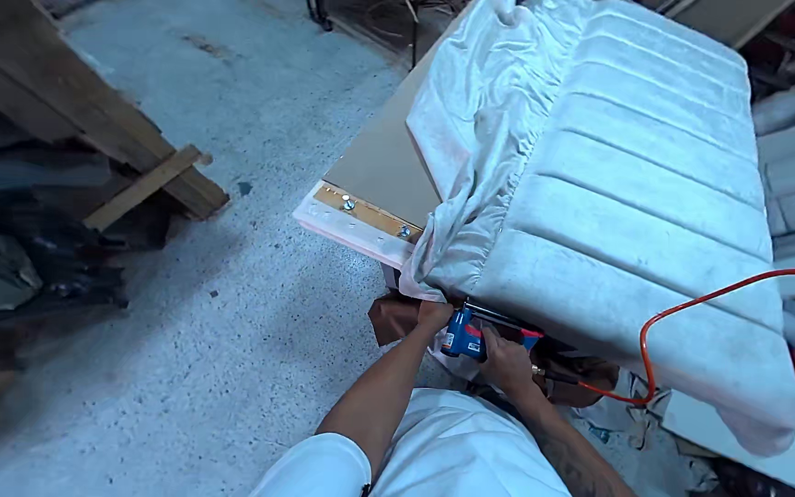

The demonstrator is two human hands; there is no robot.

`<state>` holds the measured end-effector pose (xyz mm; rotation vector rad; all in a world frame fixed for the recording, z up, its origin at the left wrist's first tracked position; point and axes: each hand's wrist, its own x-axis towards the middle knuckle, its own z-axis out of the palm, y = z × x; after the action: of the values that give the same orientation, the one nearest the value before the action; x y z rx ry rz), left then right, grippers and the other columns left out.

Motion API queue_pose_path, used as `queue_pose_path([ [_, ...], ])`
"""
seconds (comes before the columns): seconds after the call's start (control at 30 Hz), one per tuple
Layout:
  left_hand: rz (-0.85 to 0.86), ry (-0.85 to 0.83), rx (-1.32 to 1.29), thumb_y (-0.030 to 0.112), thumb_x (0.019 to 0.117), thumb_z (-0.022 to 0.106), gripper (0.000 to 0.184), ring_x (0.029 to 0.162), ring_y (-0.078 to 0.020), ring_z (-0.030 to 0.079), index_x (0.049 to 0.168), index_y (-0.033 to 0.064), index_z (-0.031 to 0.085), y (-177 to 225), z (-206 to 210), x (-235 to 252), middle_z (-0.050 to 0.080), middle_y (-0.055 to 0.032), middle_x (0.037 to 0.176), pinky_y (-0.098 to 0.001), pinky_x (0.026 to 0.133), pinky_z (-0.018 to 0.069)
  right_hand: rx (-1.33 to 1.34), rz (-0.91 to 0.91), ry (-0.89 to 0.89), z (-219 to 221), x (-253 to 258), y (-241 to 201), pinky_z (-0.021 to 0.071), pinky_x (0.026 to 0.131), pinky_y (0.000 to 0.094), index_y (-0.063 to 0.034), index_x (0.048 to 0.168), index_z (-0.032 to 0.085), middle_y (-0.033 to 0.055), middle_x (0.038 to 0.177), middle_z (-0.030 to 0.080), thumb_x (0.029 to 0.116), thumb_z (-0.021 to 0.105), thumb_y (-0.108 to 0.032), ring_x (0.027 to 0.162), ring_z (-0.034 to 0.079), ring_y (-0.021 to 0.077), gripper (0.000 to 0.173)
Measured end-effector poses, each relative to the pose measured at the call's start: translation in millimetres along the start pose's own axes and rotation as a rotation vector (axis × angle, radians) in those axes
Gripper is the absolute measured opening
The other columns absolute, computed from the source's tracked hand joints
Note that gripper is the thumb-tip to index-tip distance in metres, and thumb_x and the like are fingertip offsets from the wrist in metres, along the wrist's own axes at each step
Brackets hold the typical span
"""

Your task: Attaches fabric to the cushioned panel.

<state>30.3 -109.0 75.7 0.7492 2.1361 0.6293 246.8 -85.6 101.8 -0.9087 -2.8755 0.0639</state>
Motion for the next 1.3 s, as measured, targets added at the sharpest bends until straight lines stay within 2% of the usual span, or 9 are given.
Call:
queue_pose_path([
  [0.37,-0.058,0.041,-0.022,0.027,0.0897,0.070,0.042,0.117,-0.0404,0.063,0.120,-0.0025,0.067,2,3,-2,0.067,-0.0255,0.121,-0.0631,0.099,0.0486,0.021,0.011,-0.080,19,-1,2,0.0579,0.060,0.0516,-0.0050,0.129,0.064,0.0116,0.090,0.075,0.0744,0.081,-0.031,0.073,0.073,0.0314,0.063],
  [0.5,0.011,-0.016,0.163,0.030,0.0932,0.067,0.042,0.122,-0.0412,0.061,0.120,-0.0030,0.067,5,-1,-3,0.066,-0.0262,0.125,-0.0631,0.102,0.0462,0.147,-0.065,-0.008,-3,-14,-2,0.0618,0.076,0.0476,-0.0070,0.140,0.060,0.0164,0.127,0.066,0.0851,0.078,-0.026,0.101,0.071,0.0310,0.061],
  [0.57,-0.008,-0.037,0.151,0.029,0.0940,0.066,0.044,0.125,-0.0410,0.059,0.124,-0.0028,0.066,3,1,2,0.064,-0.0262,0.129,-0.0631,0.104,0.0448,0.306,0.008,0.006,-22,-30,-7,0.0626,0.070,0.0469,-0.0072,0.139,0.061,0.0158,0.132,0.063,0.0878,0.075,-0.020,0.093,0.073,0.0286,0.055],
  [0.63,-0.054,-0.030,0.091,0.032,0.0950,0.065,0.047,0.129,-0.0397,0.057,0.130,-0.0005,0.064,-1,7,9,0.062,-0.0250,0.134,-0.0626,0.107,0.0435,0.618,0.245,-0.083,-35,-50,-4,0.0629,0.078,0.0428,-0.0112,0.148,0.052,0.0080,0.127,0.068,0.0961,0.068,-0.020,0.093,0.072,0.0198,0.055],
  [0.77,0.013,-0.142,0.340,0.037,0.1007,0.057,0.046,0.134,-0.0399,0.053,0.131,0.0037,0.065,-3,11,16,0.061,-0.0229,0.138,-0.0641,0.110,0.0397,1.673,0.931,-0.219,-10,-65,29,0.0569,0.046,0.0440,-0.0331,0.162,0.023,0.0168,0.092,0.066,0.1014,0.059,-0.013,0.053,0.061,0.0259,0.073],
  [0.83,0.113,-0.238,0.524,0.038,0.1056,0.050,0.044,0.135,-0.0425,0.052,0.132,0.0062,0.065,-10,19,26,0.061,-0.0227,0.139,-0.0682,0.109,0.0376,2.079,1.056,-0.205,25,-76,35,0.0499,0.043,0.0311,-0.0316,0.153,0.036,0.0113,0.089,0.064,0.1056,0.045,-0.022,0.050,0.055,0.0157,0.049],
  [0.97,0.099,-0.034,0.272,0.032,0.0982,0.063,0.043,0.139,-0.0306,0.051,0.134,0.0089,0.064,-10,27,26,0.061,-0.0157,0.142,-0.0584,0.116,0.0350,2.726,0.910,0.027,92,-68,2,0.0458,0.040,0.0183,-0.0131,0.107,0.065,-0.0013,0.060,0.058,0.1075,0.047,-0.037,0.042,0.052,0.0040,0.030],
  [1.13,0.243,0.261,-0.350,0.010,0.0844,0.080,0.022,0.092,-0.0079,0.069,0.103,0.0037,0.071,-26,45,36,0.073,-0.0032,0.095,-0.0317,0.089,0.0580,3.102,0.649,0.066,141,-19,-57,0.0478,0.044,0.0193,-0.0142,0.105,0.067,-0.0059,0.058,0.056,0.1063,0.049,-0.047,0.044,0.054,0.0041,0.037],
  [1.3,0.311,0.322,-0.431,0.002,0.0856,0.075,0.016,0.089,-0.0063,0.068,0.100,0.0013,0.069,-32,52,39,0.071,-0.0036,0.091,-0.0286,0.087,0.0579,3.114,0.606,0.103,186,-5,-79,0.0462,0.041,0.0200,-0.0103,0.118,0.060,-0.0050,0.060,0.052,0.1069,0.041,-0.052,0.041,0.048,0.0044,0.047],
])
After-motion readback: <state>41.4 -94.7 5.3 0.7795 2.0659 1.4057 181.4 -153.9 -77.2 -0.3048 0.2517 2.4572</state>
